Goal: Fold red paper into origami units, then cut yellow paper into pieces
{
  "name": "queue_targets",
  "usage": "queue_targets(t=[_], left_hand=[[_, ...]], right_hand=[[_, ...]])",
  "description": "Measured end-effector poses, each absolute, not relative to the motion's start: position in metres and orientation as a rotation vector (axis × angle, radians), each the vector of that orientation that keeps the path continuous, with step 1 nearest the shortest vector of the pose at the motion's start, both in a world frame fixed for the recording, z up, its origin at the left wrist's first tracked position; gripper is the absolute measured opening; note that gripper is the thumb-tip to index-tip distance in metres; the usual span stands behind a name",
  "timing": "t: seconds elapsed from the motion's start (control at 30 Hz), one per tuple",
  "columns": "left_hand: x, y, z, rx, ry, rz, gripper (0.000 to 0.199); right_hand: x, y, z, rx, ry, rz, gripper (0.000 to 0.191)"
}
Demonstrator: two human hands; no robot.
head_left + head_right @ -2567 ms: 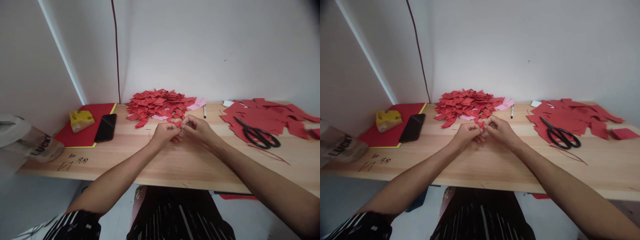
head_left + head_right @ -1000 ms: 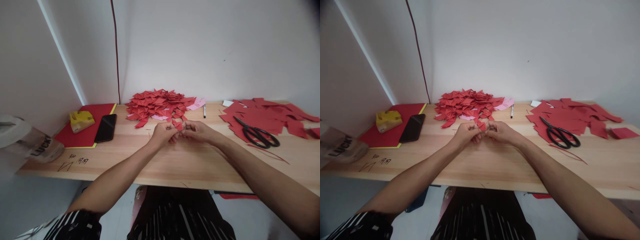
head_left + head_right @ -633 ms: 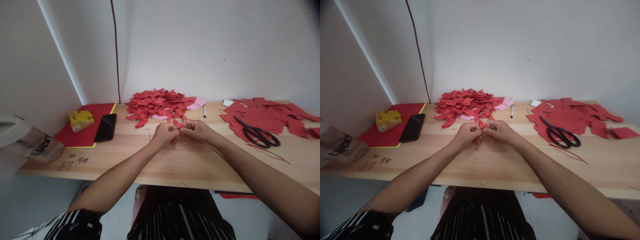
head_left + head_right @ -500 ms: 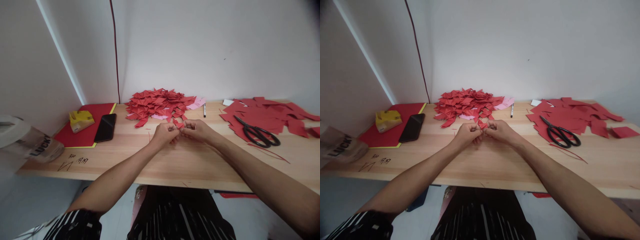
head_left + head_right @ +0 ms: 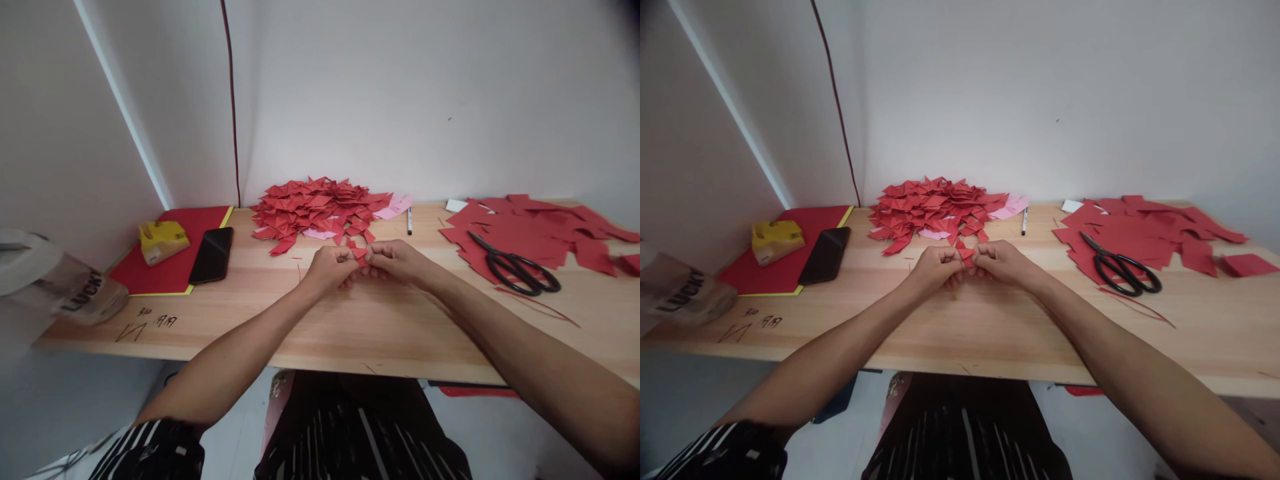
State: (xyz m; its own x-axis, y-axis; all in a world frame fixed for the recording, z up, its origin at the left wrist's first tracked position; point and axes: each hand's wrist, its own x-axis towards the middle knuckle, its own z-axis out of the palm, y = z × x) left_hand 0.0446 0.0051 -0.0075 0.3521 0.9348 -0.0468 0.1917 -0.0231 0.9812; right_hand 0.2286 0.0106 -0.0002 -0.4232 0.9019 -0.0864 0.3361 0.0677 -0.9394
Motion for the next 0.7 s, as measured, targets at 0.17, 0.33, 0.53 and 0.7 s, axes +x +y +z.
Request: queue_targets(t=[0.17, 0.33, 0.53, 0.7], left_hand=[[0.0450, 0.0044, -0.0056, 1.459, 1.088, 0.841, 0.016], [0.0457, 0.0051, -0.0065, 1.455, 1.089, 0.857, 0.016], [0.0449, 0.0078, -0.0126, 1.363, 1.045, 0.922, 0.012], [0.0438, 0.0078, -0.0086, 1.267, 1.012, 0.931, 0.013]], right_hand=[[0.2316, 0.0119, -0.0025, -1.169, -1.851, 1.372, 0.023], [0.2318, 0.0160, -0.0079, -1.149, -1.900, 1.328, 0.024], [0.2330, 0.0155, -0.0031, -1.162, -1.859, 1.387, 0.028], [0.2306, 0.0135, -0.0032, -1.174, -1.790, 1.369, 0.030]])
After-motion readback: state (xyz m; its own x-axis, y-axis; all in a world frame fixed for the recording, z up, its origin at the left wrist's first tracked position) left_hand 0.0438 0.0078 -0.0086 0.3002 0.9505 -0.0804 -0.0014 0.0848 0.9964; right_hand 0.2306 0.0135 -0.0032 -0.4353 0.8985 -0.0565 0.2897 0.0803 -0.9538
